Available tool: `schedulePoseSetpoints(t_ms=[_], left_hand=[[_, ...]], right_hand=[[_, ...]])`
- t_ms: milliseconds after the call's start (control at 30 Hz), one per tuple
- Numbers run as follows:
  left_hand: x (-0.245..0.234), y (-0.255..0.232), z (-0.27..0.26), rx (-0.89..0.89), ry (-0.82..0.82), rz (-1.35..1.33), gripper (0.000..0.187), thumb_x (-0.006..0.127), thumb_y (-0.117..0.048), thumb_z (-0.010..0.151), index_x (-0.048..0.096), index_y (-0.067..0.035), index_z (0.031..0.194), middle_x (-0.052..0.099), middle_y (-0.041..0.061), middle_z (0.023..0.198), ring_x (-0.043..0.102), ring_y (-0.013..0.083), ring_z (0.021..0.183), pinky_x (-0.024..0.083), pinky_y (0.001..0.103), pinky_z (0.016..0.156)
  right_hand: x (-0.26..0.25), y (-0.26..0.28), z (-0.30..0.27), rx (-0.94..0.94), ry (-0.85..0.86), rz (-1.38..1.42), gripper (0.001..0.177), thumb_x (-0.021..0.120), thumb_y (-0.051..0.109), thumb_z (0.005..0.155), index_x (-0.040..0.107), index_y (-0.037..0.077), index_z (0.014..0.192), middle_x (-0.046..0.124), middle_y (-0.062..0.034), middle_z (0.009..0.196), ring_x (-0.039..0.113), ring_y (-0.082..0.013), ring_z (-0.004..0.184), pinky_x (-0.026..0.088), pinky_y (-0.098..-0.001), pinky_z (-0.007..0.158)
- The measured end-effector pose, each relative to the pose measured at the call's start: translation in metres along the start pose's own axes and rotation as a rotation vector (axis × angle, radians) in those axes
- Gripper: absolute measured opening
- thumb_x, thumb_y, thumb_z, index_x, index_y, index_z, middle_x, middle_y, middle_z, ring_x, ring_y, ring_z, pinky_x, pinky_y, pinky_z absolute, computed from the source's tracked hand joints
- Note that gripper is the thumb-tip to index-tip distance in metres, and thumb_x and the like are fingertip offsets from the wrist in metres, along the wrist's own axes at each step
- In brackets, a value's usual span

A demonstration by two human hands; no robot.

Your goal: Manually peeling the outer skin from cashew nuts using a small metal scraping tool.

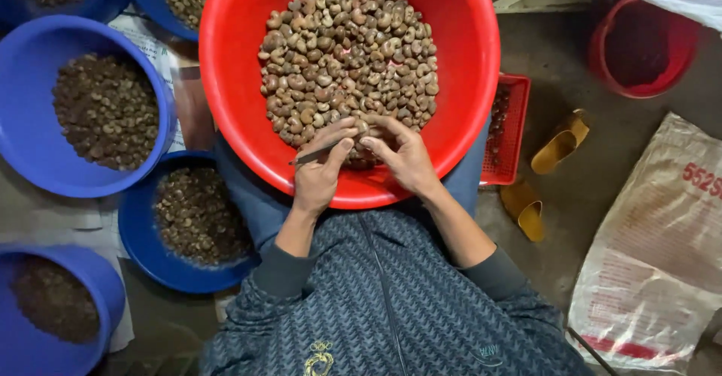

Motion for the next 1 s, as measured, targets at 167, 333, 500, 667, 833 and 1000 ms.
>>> schedulePoseSetpoints(t_ms=[167,333,500,667,833,1000], left_hand=[[-0.001,-0.004,0.004,-0.008,-0.008,-0.049,0.016,0.067,-0.006,0.101,0.074,0.004,0.111,0.073,0.023,0.116,0.068,0.0338,0.117,0.051,0.050,0.105],[-0.003,0.003,0.002,-0.024,0.001,-0.065,0.017,0.068,-0.009,0.101,0.076,0.002,0.111,0.074,0.020,0.117,0.068,0.0319,0.118,0.051,0.048,0.105],[-0.003,0.001,0.001,-0.021,0.046,-0.081,0.016,0.069,-0.012,0.101,0.077,-0.001,0.111,0.073,0.020,0.118,0.068,0.0316,0.118,0.051,0.050,0.105],[-0.007,0.011,0.001,-0.041,0.017,0.002,0.015,0.069,-0.007,0.099,0.077,0.003,0.107,0.075,0.022,0.111,0.070,0.0339,0.113,0.052,0.049,0.103],[-0.004,0.002,0.001,-0.032,0.034,-0.031,0.015,0.068,-0.007,0.099,0.077,0.003,0.107,0.076,0.021,0.112,0.070,0.0307,0.113,0.053,0.048,0.103],[-0.003,0.004,-0.003,-0.052,0.015,-0.047,0.014,0.068,-0.004,0.098,0.076,0.004,0.107,0.076,0.021,0.112,0.069,0.0297,0.113,0.053,0.047,0.103]], right_hand=[[0.004,0.008,0.000,-0.015,0.019,-0.036,0.039,0.077,0.009,0.094,0.067,0.006,0.131,0.076,-0.0127,0.106,0.068,-0.0150,0.096,0.060,-0.0374,0.088],[0.006,0.008,-0.001,-0.044,0.034,-0.091,0.042,0.078,0.009,0.093,0.066,0.006,0.133,0.076,-0.0148,0.109,0.069,-0.0176,0.099,0.059,-0.0387,0.089],[0.007,0.006,-0.002,-0.075,0.023,-0.146,0.045,0.078,0.011,0.092,0.065,0.007,0.135,0.074,-0.0162,0.112,0.069,-0.0218,0.101,0.058,-0.0420,0.091],[0.005,0.001,-0.002,-0.085,0.006,-0.192,0.046,0.078,0.012,0.092,0.064,0.008,0.136,0.074,-0.0220,0.110,0.071,-0.0332,0.101,0.058,-0.0483,0.089],[0.004,0.009,-0.002,-0.095,-0.011,-0.177,0.048,0.079,0.012,0.090,0.065,0.009,0.135,0.074,-0.0216,0.108,0.072,-0.0307,0.099,0.059,-0.0462,0.088],[0.005,-0.005,-0.007,-0.100,-0.007,-0.165,0.048,0.080,0.014,0.089,0.065,0.009,0.135,0.075,-0.0203,0.111,0.071,-0.0289,0.103,0.057,-0.0458,0.090]])
Point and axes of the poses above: each hand's wrist, its own z-axis towards the middle knuckle, its own x-axis out of the palm, y = z × x, the point moved 8 cm from there along z, towards the middle knuckle
